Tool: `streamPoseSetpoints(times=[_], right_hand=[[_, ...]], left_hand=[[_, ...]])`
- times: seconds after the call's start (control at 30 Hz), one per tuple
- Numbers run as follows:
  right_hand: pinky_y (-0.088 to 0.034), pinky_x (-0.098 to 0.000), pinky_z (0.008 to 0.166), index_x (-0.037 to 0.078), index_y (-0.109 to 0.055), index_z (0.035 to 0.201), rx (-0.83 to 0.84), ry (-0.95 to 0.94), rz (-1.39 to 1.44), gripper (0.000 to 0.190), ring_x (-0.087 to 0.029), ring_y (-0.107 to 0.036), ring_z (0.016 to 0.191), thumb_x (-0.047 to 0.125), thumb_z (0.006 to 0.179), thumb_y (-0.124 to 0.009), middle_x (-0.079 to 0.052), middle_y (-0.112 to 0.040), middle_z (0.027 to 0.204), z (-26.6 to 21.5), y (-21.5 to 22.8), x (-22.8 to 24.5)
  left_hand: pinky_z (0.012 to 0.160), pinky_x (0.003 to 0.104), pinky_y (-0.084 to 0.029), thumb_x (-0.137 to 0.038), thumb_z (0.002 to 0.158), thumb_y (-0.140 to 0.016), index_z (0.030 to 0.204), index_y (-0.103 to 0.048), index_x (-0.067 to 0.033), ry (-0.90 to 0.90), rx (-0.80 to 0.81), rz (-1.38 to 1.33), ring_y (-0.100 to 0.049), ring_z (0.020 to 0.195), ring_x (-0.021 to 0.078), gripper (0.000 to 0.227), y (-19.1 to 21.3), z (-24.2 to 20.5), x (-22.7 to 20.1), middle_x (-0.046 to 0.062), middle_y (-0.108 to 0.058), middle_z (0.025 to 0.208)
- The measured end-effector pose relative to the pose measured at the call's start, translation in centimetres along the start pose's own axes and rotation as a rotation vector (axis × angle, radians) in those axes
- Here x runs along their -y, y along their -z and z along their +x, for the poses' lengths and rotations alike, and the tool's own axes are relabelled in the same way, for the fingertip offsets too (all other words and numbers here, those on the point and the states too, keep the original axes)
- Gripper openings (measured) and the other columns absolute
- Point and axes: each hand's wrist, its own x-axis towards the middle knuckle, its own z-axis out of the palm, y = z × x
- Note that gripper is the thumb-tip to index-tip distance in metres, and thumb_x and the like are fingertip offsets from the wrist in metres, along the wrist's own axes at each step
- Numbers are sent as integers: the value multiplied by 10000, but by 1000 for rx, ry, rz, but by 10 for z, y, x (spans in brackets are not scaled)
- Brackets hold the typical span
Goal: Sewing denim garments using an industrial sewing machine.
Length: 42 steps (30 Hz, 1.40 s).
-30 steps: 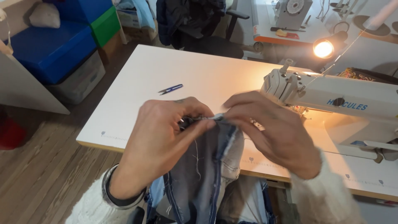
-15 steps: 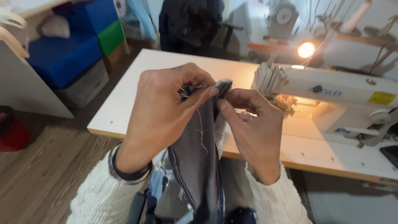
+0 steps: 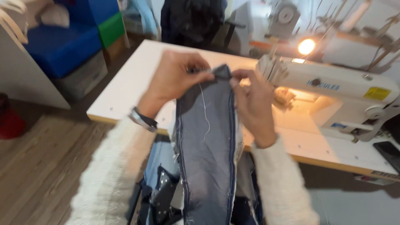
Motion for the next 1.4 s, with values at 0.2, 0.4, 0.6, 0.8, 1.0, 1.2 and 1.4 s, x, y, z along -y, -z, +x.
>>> streamPoseSetpoints(times=[0.2,0.4,0.6,0.8,1.0,1.2,1.4], right_hand=[[-586,-304,552,-36,-607,1211,-199,-223,120,159,-214,-692,696,69,1093,-593,-178,-652,1022,-40,-53,-92],[-522,-222,590,10,-714,1107,-258,-261,25,136,-155,-614,800,92,1011,-765,-92,-616,990,3,-36,-86],[-515,-264,639,0,-720,1049,-99,-438,176,165,-148,-569,838,54,921,-810,-97,-599,1007,27,-27,-96],[-509,-258,715,8,-749,1008,6,-442,280,136,-158,-589,878,62,903,-817,-93,-647,1005,45,-24,-114],[-475,-298,866,4,-580,1088,12,-249,44,126,-193,-550,945,-37,970,-601,-96,-582,1122,50,-30,-120],[-516,-361,924,47,-584,1148,59,-123,-172,168,-240,-609,1032,42,988,-638,-103,-596,1180,54,-23,-142],[-576,-360,928,145,-750,980,216,40,-165,280,-229,-672,1093,51,753,-886,-48,-653,1203,70,3,-136]], left_hand=[[609,319,-520,-178,827,-915,921,-820,-99,330,-93,-142,-698,652,188,156,-76,-67,74,71,-742,716],[594,233,-489,-167,826,-929,913,-817,-126,394,-103,-238,-606,582,104,147,-72,-37,76,-1,-706,644],[576,289,-548,-106,827,-885,905,-814,-108,382,37,-370,-713,600,193,105,-71,-8,86,65,-774,693],[542,305,-546,-109,805,-891,904,-812,-92,373,79,-396,-739,597,232,128,-77,11,91,92,-784,699],[441,205,-417,-97,753,-875,893,-806,-22,568,104,-357,-536,465,82,173,-75,30,95,52,-793,722],[435,207,-408,-70,771,-836,905,-832,-35,650,228,-409,-529,466,78,139,-71,45,101,50,-812,753],[429,245,-369,-166,832,-783,954,-860,-66,864,489,-366,-506,470,82,175,-68,60,102,17,-791,707]])
